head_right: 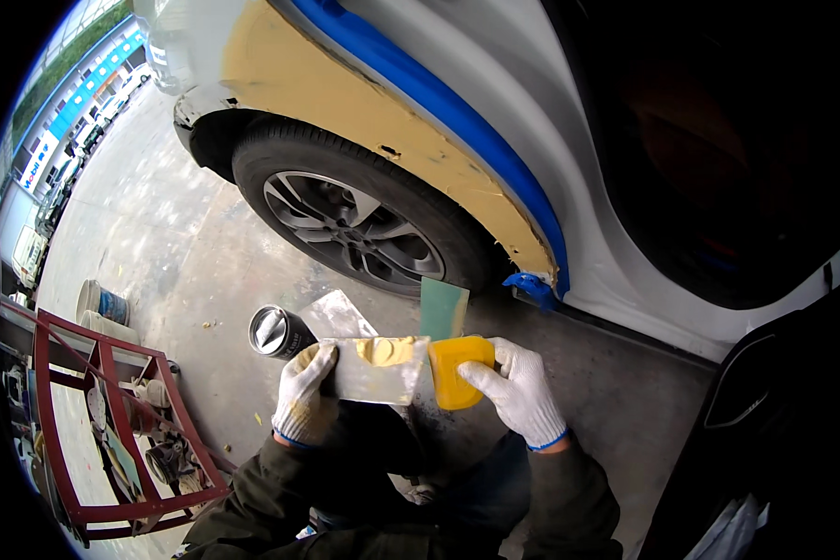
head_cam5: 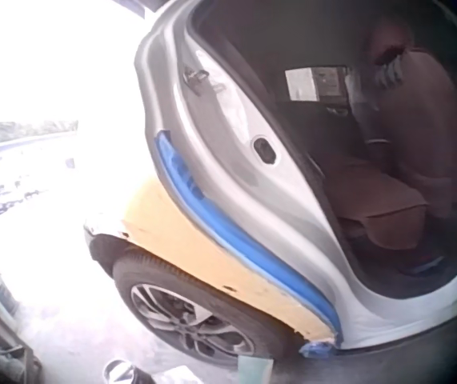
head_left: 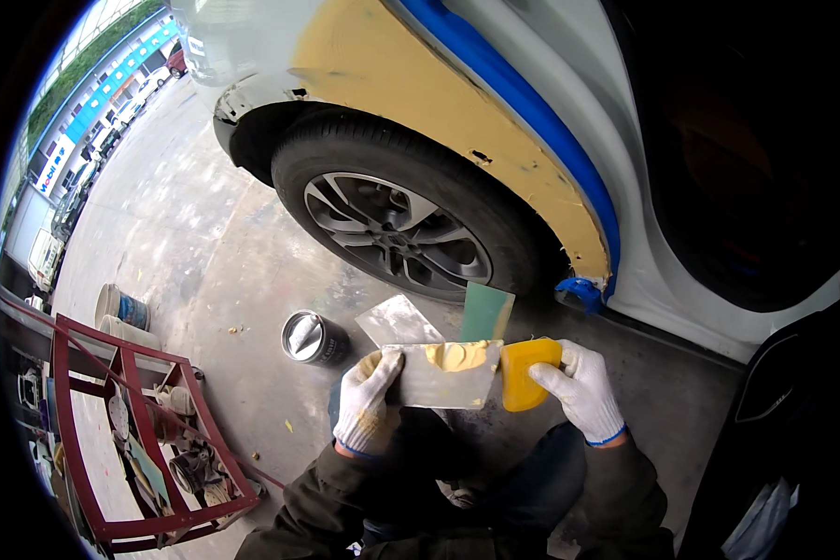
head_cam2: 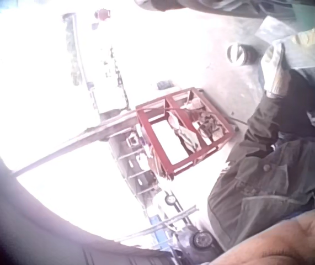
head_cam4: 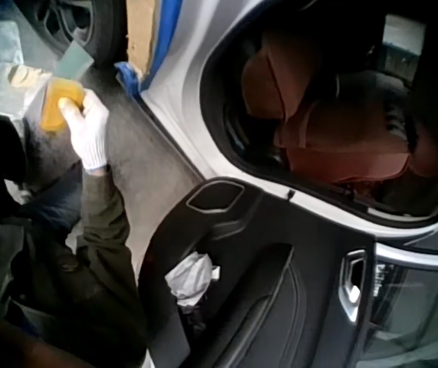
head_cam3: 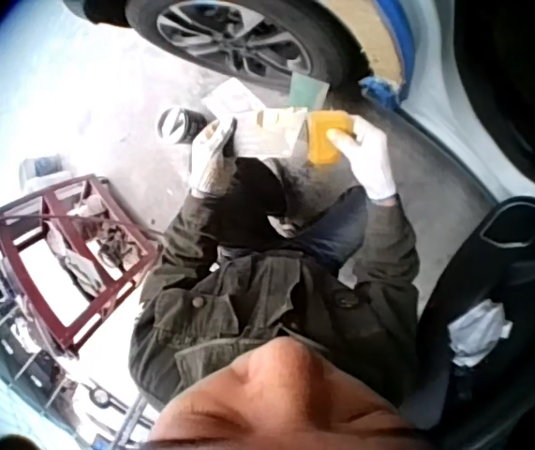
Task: The person applies yellow body filler to the front fender of a white car using a metal spreader, then sands the area with a green sanding block. The person repeatedly adds filler and sands the surface to smooth it.
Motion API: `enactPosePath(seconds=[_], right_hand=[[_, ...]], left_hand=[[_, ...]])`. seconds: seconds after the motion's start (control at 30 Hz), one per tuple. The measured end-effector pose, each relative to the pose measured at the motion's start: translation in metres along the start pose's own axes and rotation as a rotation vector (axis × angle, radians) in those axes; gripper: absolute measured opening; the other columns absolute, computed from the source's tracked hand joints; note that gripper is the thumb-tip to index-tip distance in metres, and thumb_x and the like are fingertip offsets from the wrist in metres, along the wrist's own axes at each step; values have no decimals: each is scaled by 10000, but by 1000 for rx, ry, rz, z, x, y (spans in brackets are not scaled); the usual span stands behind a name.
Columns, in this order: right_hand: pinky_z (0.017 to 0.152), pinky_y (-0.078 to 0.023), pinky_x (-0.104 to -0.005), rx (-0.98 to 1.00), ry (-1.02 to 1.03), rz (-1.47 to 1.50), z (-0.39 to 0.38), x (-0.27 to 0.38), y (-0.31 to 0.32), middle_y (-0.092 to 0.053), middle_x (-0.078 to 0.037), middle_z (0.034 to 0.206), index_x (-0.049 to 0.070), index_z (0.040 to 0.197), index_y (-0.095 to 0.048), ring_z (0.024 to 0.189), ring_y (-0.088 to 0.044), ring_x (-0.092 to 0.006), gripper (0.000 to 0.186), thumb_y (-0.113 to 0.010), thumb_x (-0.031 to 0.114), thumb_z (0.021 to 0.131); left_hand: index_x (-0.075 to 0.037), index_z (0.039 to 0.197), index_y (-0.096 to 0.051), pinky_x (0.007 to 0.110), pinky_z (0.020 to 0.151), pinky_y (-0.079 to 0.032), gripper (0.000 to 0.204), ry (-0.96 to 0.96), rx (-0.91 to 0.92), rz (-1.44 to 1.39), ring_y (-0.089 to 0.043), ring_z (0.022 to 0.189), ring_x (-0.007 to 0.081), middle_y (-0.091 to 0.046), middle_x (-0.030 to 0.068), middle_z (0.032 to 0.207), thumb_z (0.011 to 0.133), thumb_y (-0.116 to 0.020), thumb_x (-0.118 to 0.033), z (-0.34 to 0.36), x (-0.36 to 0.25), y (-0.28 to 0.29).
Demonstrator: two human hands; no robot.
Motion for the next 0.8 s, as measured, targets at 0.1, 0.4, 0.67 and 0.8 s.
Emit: enactPosePath(seconds=[0.1, 0.4, 0.67, 0.8], right_hand=[[794, -507, -239, -66, 8, 129, -3, -20, 5, -701, -63, 977, -69, 1107, -643, 864, -619, -86, 226, -668, 70, 931], [715, -508, -244, -602, 37, 132, -30, -92, 55, -694, -44, 891, -61, 1030, -676, 792, -613, -75, 264, -723, 162, 896], [720, -541, -291, -1021, 314, -200, -3, -74, 88, -712, -112, 959, 8, 1060, -712, 811, -692, -215, 230, -727, 130, 866], [786, -557, -316, -1013, 359, -376, 12, -56, 89, -714, -101, 1008, 55, 1082, -728, 894, -697, -229, 244, -732, 123, 848]], left_hand=[[44, 1109, -646, 230, 701, -483, 282, -54, -91, 23, -618, 801, 95, -677, 37, 941, 983, -609, -206, 4, -1, -4], [55, 1107, -622, 298, 847, -500, 362, -279, 28, 218, -622, 940, 157, -664, 116, 1036, 1029, -498, -276, 14, 3, 37], [55, 1067, -612, 303, 840, -492, 338, -422, -70, 618, -616, 931, 169, -659, 117, 1021, 1057, -443, -238, 17, 7, 27], [63, 1036, -619, 334, 765, -517, 216, -916, 37, 1433, -647, 868, 244, -659, 166, 969, 1027, -447, -67, 21, 2, 25]])
Point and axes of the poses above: each hand's wrist, its own z-axis towards the middle knuckle, its own y-axis out of the back of the hand, x = y × z, the point moved 1 cm from there along z, towards the middle knuckle
